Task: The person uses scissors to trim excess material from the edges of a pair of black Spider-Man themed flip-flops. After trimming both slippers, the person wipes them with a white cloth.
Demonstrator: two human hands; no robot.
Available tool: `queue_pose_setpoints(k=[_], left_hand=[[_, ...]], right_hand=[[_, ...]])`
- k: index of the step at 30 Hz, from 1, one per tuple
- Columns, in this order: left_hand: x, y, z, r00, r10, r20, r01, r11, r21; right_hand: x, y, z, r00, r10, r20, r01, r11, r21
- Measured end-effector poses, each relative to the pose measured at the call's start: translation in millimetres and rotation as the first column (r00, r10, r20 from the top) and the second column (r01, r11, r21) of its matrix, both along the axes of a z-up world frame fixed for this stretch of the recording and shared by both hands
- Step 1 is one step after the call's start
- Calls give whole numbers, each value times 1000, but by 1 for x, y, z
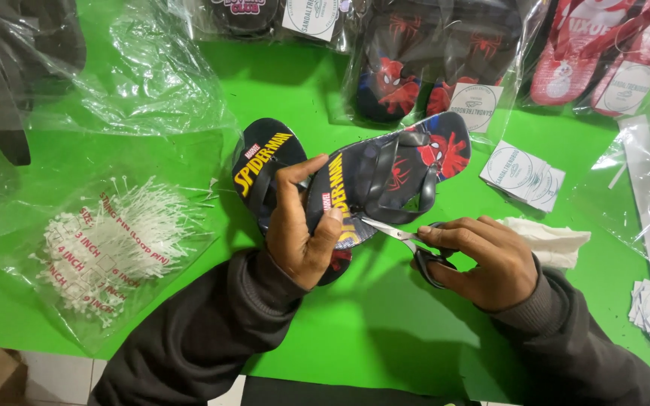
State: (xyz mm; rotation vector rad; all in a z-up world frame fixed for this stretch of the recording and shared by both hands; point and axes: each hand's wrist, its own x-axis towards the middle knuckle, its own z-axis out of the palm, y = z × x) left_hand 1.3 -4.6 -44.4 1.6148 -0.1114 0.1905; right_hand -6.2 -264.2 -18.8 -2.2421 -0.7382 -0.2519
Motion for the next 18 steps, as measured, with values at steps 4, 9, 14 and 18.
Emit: queue_pose_setpoints(k=[4,9,14,18], left_hand=[[4,7,2,994,81,70,-80,997,-11],[2,5,24,995,-98,13,99,972,-212],[0,2,23,988,-151,14,148,944,-295],[-2,2,28,980,-197,-34,179,938,-296]], right_hand=[[-1,-5,8,996,-69,-60,75,991,110],[9,-34,10,990,-90,-108,113,965,235],[19,-41,4,950,-102,-296,240,846,476],[22,-48,-8,880,-68,-470,406,622,670]])
